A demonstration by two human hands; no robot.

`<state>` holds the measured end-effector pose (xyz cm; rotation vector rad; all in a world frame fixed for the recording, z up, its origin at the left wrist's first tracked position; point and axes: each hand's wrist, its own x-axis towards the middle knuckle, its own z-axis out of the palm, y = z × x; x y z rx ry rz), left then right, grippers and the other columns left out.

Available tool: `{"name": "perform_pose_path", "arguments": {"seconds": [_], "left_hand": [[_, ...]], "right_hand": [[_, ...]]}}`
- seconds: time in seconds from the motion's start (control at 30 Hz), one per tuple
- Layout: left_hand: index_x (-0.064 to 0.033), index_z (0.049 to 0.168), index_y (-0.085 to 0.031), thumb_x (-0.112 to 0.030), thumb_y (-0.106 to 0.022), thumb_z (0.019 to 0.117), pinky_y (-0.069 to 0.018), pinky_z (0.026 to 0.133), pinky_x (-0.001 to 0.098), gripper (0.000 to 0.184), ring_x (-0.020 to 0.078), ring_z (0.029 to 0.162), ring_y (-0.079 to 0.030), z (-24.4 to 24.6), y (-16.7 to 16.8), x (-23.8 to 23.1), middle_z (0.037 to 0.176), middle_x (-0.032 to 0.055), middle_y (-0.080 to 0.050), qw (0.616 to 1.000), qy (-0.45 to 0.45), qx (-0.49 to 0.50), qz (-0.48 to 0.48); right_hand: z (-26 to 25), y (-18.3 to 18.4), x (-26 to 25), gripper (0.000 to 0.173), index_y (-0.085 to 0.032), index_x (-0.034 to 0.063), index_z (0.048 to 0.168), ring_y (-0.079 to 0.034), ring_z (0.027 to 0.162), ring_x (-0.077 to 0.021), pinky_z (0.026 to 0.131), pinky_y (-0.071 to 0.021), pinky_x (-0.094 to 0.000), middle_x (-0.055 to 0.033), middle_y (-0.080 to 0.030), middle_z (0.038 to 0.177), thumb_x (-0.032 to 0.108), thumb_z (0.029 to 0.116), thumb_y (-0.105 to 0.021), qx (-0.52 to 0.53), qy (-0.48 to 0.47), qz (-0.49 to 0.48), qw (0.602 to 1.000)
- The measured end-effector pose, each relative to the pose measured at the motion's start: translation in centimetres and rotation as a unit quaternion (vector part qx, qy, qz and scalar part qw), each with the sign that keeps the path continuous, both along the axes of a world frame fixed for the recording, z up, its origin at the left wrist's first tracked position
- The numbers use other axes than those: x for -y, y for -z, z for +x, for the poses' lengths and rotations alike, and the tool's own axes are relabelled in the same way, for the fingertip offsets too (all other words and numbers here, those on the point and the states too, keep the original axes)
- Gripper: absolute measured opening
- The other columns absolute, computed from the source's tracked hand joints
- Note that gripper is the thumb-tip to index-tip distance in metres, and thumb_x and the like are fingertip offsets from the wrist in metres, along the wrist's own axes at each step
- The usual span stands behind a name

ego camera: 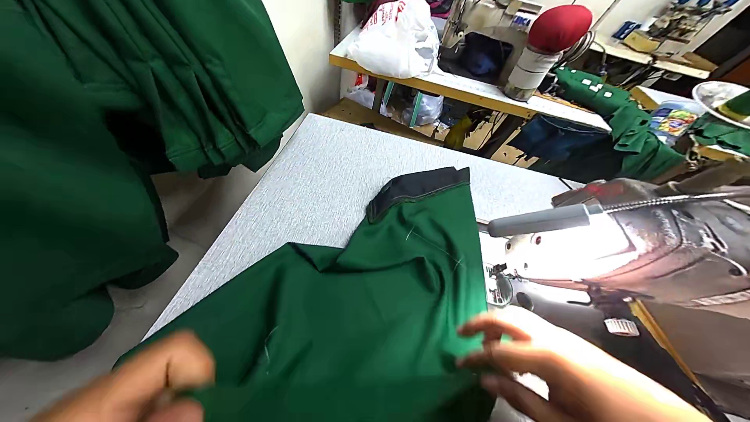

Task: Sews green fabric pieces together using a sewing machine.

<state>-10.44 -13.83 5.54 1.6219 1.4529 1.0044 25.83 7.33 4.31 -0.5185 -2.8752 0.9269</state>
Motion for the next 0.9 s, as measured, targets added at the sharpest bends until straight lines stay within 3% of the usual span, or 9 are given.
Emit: {"name": "perform_pose_path", "arguments": {"seconds": [0.07, 0.13, 0.2, 0.27, 0.37, 0.43, 0.57, 0.77, 0.9], "left_hand": [[-0.0022, 0.095, -0.058, -0.021, -0.051, 0.102, -0.0453, 0.062, 0.0151, 0.021, -0.0054, 0.068, -0.053, -1.9, -1.5, -2.0, 0.075, -0.0064, -0.056, 0.997, -0.023, -0.076, -0.025], [-0.0128, 0.09, -0.061, -0.021, -0.052, 0.0996, -0.0448, 0.055, 0.0211, 0.016, -0.0003, 0.061, -0.054, -5.2, -2.5, -4.6, 0.069, -0.0085, -0.057, 0.975, -0.075, -0.202, -0.047], [-0.0039, 0.1, -0.059, -0.025, -0.052, 0.1046, -0.048, 0.054, 0.0504, 0.023, 0.0287, 0.064, -0.06, -8.1, -2.5, -7.2, 0.075, 0.0136, -0.06, 0.909, -0.225, -0.347, 0.046], [0.0066, 0.135, -0.046, -0.031, -0.048, 0.1069, -0.0458, 0.081, 0.0771, 0.047, 0.0603, 0.1, -0.061, -8.5, -2.1, -8.8, 0.116, 0.0385, -0.06, 0.83, -0.342, -0.424, 0.118], [0.0025, 0.152, -0.039, -0.044, -0.04, 0.1055, -0.0349, 0.111, 0.0697, 0.066, 0.0535, 0.14, -0.041, -3.9, 0.2, -8.0, 0.151, 0.0316, -0.044, 0.83, -0.293, -0.463, 0.105], [-0.0063, 0.146, -0.054, -0.057, -0.035, 0.1028, -0.0323, 0.115, 0.068, 0.07, 0.0446, 0.144, -0.042, -0.8, 4.8, -7.4, 0.152, 0.0215, -0.05, 0.869, -0.216, -0.444, 0.025], [-0.0263, 0.161, -0.034, -0.079, -0.023, 0.0942, -0.01, 0.112, 0.0821, 0.086, 0.043, 0.154, -0.022, -1.9, 10.3, -9.4, 0.168, 0.0106, -0.029, 0.879, -0.162, -0.434, -0.115], [-0.0232, 0.16, -0.035, -0.071, -0.031, 0.0957, -0.0336, 0.099, 0.081, 0.081, 0.0561, 0.145, -0.031, -8.5, 10.9, -8.8, 0.159, 0.0219, -0.041, 0.861, -0.254, -0.428, -0.106], [-0.0066, 0.133, -0.066, -0.054, -0.04, 0.1018, -0.0415, 0.104, 0.0705, 0.062, 0.0471, 0.129, -0.057, -5.8, 12.0, -7.1, 0.135, 0.0225, -0.064, 0.841, -0.206, -0.481, 0.139]], "right_hand": [[-3.6, 0.0, -0.5, 0.016, -0.073, 0.0178, 0.094, -0.069, 0.085, -0.014, 0.07, -0.0592, -0.0359, 0.0003, -0.071, 0.093, 0.026, 0.0965, -0.06, -0.006, 0.065, 0.103, 0.993], [-8.7, -1.6, -1.6, 0.016, -0.071, 0.0134, 0.096, -0.069, 0.075, -0.0216, 0.064, -0.0554, -0.0456, -0.0045, -0.068, 0.079, 0.024, 0.0998, -0.059, 0.108, 0.1, 0.092, 0.985], [-13.6, -1.6, -2.8, 0.014, -0.071, 0.0091, 0.104, -0.07, 0.086, -0.0322, 0.072, -0.056, -0.0538, -0.0135, -0.07, 0.089, 0.015, 0.1005, -0.059, 0.074, 0.154, 0.155, 0.973], [-16.9, 0.2, -3.8, 0.035, -0.062, 0.0068, 0.135, -0.058, 0.128, -0.0408, 0.103, -0.0481, -0.0594, -0.0226, -0.06, 0.137, 0.009, 0.1005, -0.057, -0.102, 0.174, 0.269, 0.942], [-18.2, 2.1, -4.3, 0.059, -0.04, 0.0153, 0.158, -0.02, 0.155, -0.0439, 0.119, -0.0198, -0.0718, -0.0223, -0.028, 0.166, 0.015, 0.0997, -0.05, -0.188, 0.111, 0.316, 0.923], [-16.6, 4.3, -4.7, 0.049, -0.052, 0.0183, 0.151, -0.031, 0.153, -0.0382, 0.119, -0.023, -0.0701, -0.0149, -0.043, 0.16, 0.022, 0.1021, -0.049, -0.144, 0.095, 0.298, 0.939], [-13.7, 8.4, -8.5, 0.049, -0.061, 0.0098, 0.141, -0.041, 0.147, -0.0376, 0.116, -0.031, -0.0677, -0.0131, -0.056, 0.15, 0.039, 0.1042, -0.047, -0.09, 0.166, 0.268, 0.945], [-12.8, 9.6, -6.5, 0.067, -0.05, 0.0094, 0.151, -0.029, 0.152, -0.0426, 0.118, -0.0276, -0.0668, -0.0222, -0.04, 0.159, 0.053, 0.0993, -0.05, -0.096, 0.21, 0.295, 0.927], [-14.9, 9.0, -4.9, 0.023, -0.07, 0.0126, 0.095, -0.069, 0.098, -0.028, 0.089, -0.0551, -0.0482, -0.0088, -0.07, 0.093, 0.031, 0.0998, -0.058, -0.182, 0.086, 0.346, 0.916]]}}
